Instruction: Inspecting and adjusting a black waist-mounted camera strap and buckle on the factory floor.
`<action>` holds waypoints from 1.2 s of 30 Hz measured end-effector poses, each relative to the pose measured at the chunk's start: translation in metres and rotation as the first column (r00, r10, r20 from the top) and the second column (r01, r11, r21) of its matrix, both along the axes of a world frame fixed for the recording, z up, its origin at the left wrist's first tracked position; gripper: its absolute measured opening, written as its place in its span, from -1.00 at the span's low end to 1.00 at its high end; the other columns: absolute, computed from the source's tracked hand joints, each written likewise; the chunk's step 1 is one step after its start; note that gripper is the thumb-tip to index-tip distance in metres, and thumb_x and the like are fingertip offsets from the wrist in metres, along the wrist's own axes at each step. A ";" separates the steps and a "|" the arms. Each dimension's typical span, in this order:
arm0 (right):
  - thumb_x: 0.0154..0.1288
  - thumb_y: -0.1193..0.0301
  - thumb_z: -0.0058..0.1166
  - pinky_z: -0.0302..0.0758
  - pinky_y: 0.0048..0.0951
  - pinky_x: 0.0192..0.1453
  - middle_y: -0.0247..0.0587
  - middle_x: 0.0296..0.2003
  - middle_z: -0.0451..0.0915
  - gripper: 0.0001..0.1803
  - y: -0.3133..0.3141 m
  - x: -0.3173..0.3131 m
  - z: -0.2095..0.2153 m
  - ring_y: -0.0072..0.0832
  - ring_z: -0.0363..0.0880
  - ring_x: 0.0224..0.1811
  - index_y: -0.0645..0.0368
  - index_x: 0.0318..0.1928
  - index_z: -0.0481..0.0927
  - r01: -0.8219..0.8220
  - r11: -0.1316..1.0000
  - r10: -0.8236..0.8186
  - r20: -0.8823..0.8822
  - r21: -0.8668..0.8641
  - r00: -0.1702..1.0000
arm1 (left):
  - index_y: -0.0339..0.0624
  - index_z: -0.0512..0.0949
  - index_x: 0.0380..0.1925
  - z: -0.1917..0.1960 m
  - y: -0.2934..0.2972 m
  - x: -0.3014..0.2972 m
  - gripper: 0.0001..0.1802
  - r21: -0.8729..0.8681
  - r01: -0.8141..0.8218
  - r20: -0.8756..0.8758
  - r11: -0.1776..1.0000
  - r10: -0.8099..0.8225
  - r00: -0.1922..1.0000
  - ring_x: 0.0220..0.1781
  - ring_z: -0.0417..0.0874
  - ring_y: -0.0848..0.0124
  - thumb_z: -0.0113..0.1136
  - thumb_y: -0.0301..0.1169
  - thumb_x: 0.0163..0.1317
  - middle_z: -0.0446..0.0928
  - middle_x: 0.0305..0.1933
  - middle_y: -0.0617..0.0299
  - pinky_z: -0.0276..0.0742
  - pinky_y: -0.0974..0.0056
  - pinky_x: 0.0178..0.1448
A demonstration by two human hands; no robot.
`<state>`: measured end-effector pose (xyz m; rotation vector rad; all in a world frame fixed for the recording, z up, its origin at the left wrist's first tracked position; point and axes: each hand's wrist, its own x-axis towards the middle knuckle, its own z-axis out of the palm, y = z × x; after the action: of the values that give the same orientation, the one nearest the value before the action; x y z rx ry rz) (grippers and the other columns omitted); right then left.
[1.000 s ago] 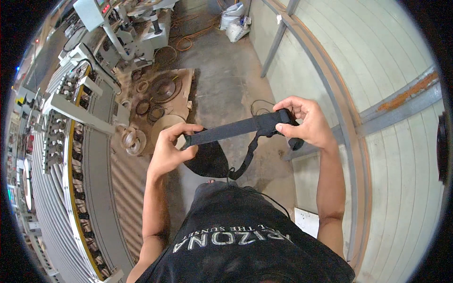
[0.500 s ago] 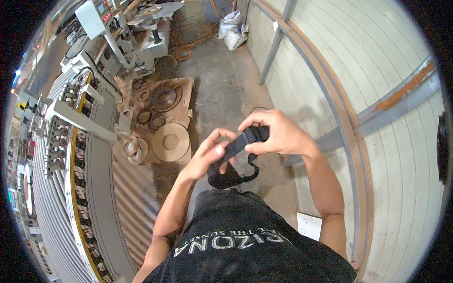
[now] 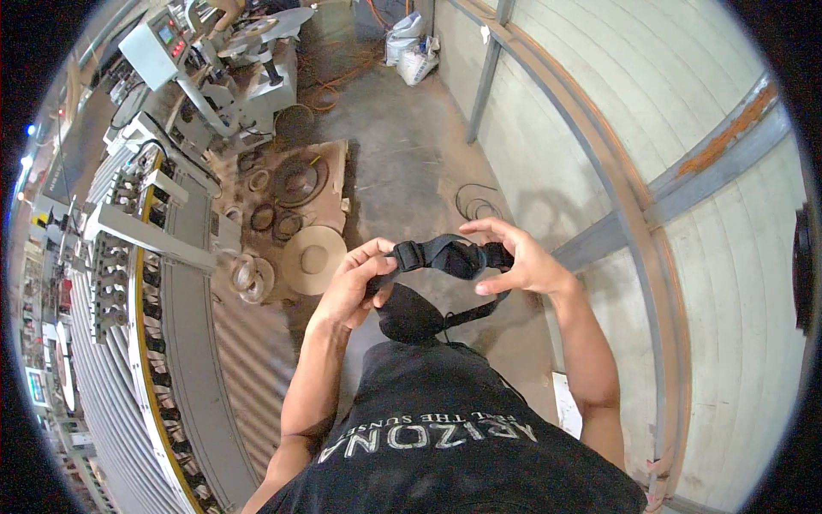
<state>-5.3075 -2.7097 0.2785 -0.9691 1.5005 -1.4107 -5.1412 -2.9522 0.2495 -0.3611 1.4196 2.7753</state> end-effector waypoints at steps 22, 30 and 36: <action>-0.14 0.55 0.40 0.49 -0.50 -0.19 -0.25 -0.41 0.63 -0.58 -0.001 0.016 0.024 -0.56 0.54 -0.39 0.26 -0.15 0.66 0.155 0.986 -0.162 -0.622 -0.066 0.766 | -0.23 0.71 -0.10 0.013 0.004 0.017 -0.77 -0.190 -0.101 0.135 0.977 0.128 0.983 -0.27 0.67 0.57 0.37 -0.46 0.24 0.72 -0.24 0.27 0.57 0.44 -0.16; 0.11 0.34 0.43 0.54 -0.44 -0.18 -0.24 -0.30 0.70 -0.57 0.005 0.005 0.002 -0.57 0.59 -0.32 0.32 -0.09 0.60 0.148 0.987 -0.122 -0.298 0.065 0.947 | -0.25 0.64 0.08 0.021 0.018 0.024 -0.47 -0.512 -0.028 -0.085 0.858 -0.019 0.996 -0.05 0.64 0.51 0.52 -0.33 0.09 0.70 -0.06 0.28 0.48 0.36 0.19; 0.21 0.36 0.35 0.51 -0.57 -0.17 -0.26 -0.18 0.64 -0.53 -0.008 0.011 0.010 -0.67 0.55 -0.27 0.27 0.07 0.51 0.020 0.995 -0.041 0.235 0.094 0.971 | -0.30 0.64 0.03 0.017 0.019 0.017 -0.53 -0.544 -0.016 0.079 0.839 0.070 0.994 -0.07 0.61 0.56 0.49 -0.40 0.10 0.68 -0.11 0.29 0.48 0.39 0.11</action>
<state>-5.2966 -2.7181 0.2885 -0.6973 1.3929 -1.4130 -5.1243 -2.9334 0.2664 -0.5223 2.1790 2.2838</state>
